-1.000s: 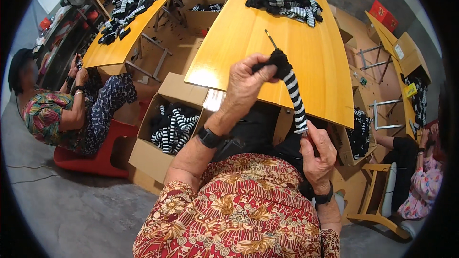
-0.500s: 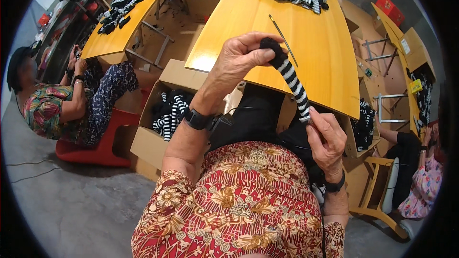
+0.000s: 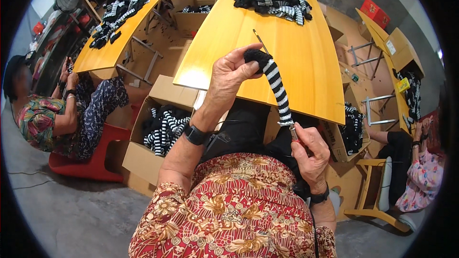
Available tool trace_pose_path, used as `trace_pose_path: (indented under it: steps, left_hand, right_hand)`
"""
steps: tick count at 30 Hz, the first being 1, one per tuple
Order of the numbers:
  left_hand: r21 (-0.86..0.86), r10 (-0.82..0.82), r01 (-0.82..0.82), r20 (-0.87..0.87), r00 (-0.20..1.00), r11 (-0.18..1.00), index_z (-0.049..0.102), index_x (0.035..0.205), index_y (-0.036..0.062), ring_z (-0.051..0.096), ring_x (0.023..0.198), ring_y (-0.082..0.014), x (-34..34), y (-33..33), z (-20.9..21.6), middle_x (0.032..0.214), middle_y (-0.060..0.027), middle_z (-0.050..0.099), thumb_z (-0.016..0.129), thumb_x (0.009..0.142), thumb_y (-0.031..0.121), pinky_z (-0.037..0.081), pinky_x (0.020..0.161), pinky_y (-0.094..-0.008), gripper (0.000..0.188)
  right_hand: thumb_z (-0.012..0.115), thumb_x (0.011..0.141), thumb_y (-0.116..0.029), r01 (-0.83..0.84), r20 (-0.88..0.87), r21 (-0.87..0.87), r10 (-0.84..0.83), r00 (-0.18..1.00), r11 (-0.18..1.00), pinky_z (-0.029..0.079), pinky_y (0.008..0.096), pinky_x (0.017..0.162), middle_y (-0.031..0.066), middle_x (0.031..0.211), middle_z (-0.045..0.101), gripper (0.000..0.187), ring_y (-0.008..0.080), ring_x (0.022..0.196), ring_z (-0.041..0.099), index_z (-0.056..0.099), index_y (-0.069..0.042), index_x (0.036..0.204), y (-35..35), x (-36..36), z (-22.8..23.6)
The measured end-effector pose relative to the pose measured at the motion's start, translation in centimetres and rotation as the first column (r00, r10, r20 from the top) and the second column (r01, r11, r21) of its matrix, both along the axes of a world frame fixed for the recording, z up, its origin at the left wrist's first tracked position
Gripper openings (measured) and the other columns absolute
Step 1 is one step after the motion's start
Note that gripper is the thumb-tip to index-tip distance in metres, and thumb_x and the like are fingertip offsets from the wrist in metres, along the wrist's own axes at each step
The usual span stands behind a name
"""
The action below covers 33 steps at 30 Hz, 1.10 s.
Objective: The person sits at a table and uses a red-handled seam ripper to manipulate the fabric of black and white striped socks. They repeatedly insert the tool into the sock's opening and pull the fabric, likely to finish or repair the edges. The person handles multiple socks one by one, placing them on the table after working on them.
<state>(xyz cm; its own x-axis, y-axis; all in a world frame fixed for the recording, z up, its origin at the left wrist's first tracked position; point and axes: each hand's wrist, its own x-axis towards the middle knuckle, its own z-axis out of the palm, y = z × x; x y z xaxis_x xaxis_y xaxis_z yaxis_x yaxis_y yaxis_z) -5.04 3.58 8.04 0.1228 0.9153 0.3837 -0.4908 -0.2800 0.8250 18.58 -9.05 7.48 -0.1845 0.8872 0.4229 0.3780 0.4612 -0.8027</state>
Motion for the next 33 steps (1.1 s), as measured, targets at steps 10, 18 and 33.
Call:
trace_pose_path:
  steps: [10, 18, 33]
  left_hand:
    - [-0.113, -0.073, 0.084, 0.094, 0.993, 0.990, 0.065, 0.107, 0.0032, 0.070, 0.088, -0.0194, -0.2, 0.1, -0.9, 0.099, -0.0118, 0.070, 0.064, 0.091, 0.012, 0.059, 0.076, -0.0294, 0.019]
    - [0.044, 0.198, -0.200, 0.051, 0.979, 0.979, 0.060, 0.101, 0.0013, 0.069, 0.080, -0.0183, 4.1, -1.6, -1.1, 0.091, -0.0104, 0.070, 0.061, 0.092, 0.005, 0.056, 0.077, -0.0298, 0.010]
    - [-0.078, 0.036, -0.048, -0.160, 0.986, 0.996, 0.061, 0.114, 0.0000, 0.065, 0.085, -0.0122, 1.0, -1.1, 0.4, 0.098, -0.0055, 0.069, 0.070, 0.087, 0.013, 0.054, 0.079, -0.0257, 0.031]
  right_hand:
    - [0.063, 0.080, 0.005, -0.001, -0.027, 0.038, 0.002, 1.000, 0.999, 0.046, 0.0268, 0.067, 0.0079, 0.087, 0.059, 0.038, 0.0150, 0.074, 0.056, 0.064, 0.001, 0.118, 0.2, 0.0, -0.7]
    - [0.060, 0.084, 0.006, 0.086, -0.163, 0.079, -0.072, 0.984, 0.993, 0.045, 0.0245, 0.054, 0.0078, 0.088, 0.058, 0.035, 0.0117, 0.063, 0.055, 0.061, 0.003, 0.118, 0.2, -0.9, -2.0]
    - [0.063, 0.079, 0.007, 0.050, 0.073, 0.291, -0.074, 0.995, 0.955, 0.049, 0.0280, 0.066, 0.0109, 0.092, 0.061, 0.035, 0.0182, 0.076, 0.060, 0.064, 0.002, 0.113, 1.3, -0.7, -1.3]
